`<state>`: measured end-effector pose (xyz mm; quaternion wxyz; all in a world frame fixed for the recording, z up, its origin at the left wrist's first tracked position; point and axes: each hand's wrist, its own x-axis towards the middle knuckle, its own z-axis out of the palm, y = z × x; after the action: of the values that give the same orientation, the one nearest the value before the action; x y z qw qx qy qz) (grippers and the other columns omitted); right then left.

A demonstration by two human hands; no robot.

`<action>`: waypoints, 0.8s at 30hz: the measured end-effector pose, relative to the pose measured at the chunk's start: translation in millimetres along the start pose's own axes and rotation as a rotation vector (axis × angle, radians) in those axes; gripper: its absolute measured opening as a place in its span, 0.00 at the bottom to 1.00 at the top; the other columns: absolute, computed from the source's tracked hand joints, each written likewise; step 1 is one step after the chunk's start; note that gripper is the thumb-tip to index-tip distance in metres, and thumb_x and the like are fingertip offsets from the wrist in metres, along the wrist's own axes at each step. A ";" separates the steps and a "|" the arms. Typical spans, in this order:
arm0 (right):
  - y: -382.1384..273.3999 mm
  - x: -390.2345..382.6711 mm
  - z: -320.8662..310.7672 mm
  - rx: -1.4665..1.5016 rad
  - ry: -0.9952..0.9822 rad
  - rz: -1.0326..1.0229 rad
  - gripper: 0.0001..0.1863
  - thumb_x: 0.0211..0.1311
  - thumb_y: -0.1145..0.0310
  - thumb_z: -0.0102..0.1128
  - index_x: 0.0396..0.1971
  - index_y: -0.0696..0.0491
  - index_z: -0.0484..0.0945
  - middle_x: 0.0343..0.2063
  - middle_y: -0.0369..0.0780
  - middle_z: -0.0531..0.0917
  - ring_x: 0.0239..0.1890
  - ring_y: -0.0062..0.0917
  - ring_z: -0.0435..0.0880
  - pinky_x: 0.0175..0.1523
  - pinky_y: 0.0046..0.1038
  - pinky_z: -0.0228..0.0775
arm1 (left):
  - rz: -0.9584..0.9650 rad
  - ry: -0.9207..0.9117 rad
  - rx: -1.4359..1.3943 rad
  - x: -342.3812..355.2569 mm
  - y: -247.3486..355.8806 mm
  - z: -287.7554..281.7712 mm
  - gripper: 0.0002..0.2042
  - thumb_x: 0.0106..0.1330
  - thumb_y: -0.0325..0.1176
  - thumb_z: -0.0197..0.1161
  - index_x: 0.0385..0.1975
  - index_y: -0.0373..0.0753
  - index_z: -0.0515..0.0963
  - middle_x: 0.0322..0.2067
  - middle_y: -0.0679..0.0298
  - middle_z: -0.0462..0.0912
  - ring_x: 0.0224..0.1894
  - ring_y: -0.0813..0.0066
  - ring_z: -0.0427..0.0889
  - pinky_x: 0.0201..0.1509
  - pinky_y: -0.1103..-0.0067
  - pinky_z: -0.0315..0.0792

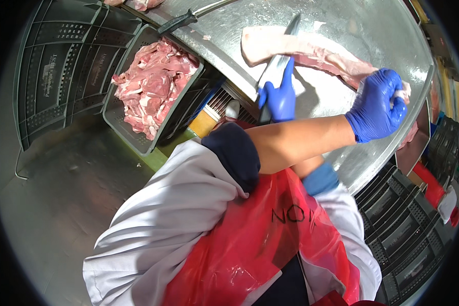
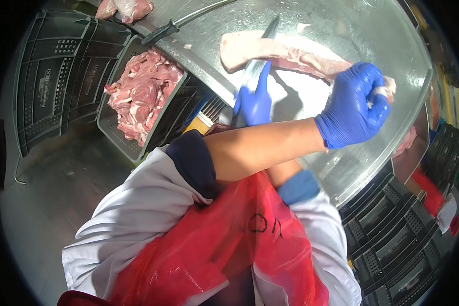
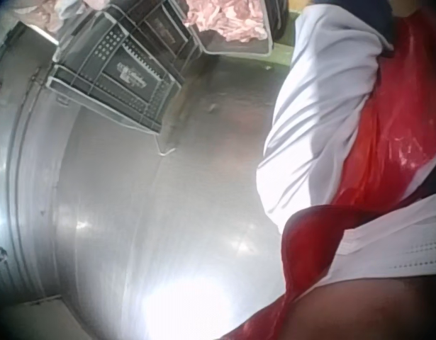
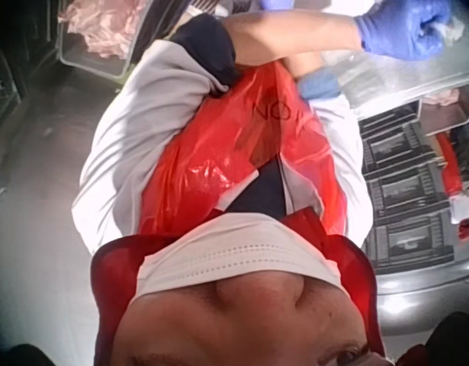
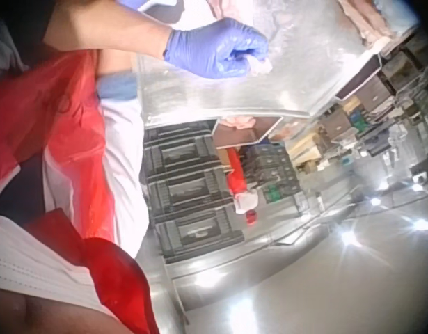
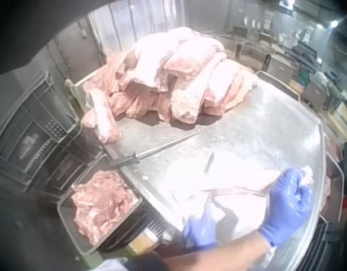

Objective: The person uses a knife to trim fat and cut large pieces of raw meat on a stainless steel table. They separate the trimmed meat and fat, placing the fat into a nearby bin while continuing to process the remaining cuts.

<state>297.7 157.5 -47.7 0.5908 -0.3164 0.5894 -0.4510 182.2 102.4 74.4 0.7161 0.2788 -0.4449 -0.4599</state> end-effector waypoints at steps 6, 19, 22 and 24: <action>15.3 -10.2 45.5 -0.080 -0.011 -0.012 0.44 0.67 0.76 0.45 0.78 0.48 0.33 0.21 0.41 0.80 0.16 0.23 0.75 0.21 0.25 0.70 | -0.009 -0.040 0.002 2.4 28.6 -14.9 0.03 0.62 0.24 0.55 0.28 0.34 0.70 0.26 0.57 0.79 0.28 0.66 0.78 0.36 0.73 0.72; 15.7 23.4 95.4 0.127 -0.010 -0.154 0.27 0.67 0.78 0.45 0.66 0.52 0.58 0.23 0.42 0.78 0.16 0.24 0.75 0.20 0.27 0.69 | -0.046 -0.111 -0.161 -3.6 104.4 -29.7 0.04 0.61 0.21 0.55 0.28 0.34 0.66 0.24 0.56 0.74 0.28 0.63 0.76 0.35 0.70 0.71; -3.2 59.0 91.8 0.235 -0.009 -0.122 0.28 0.67 0.78 0.47 0.66 0.54 0.55 0.22 0.41 0.78 0.15 0.25 0.75 0.19 0.28 0.70 | 0.039 -0.145 -0.208 -8.1 110.9 -9.3 0.04 0.61 0.21 0.54 0.28 0.34 0.67 0.24 0.57 0.73 0.28 0.64 0.76 0.35 0.71 0.70; -4.1 12.3 108.0 0.261 -0.046 -0.112 0.44 0.66 0.80 0.48 0.78 0.44 0.40 0.25 0.44 0.79 0.16 0.26 0.76 0.19 0.28 0.71 | -0.088 -0.261 -0.304 8.8 121.4 -5.5 0.04 0.61 0.22 0.55 0.28 0.35 0.67 0.24 0.57 0.74 0.28 0.62 0.76 0.35 0.70 0.70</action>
<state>401.8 127.7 -37.7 0.6143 -0.2793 0.4935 -0.5487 238.6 145.6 173.4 0.6654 0.1246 -0.4468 -0.5849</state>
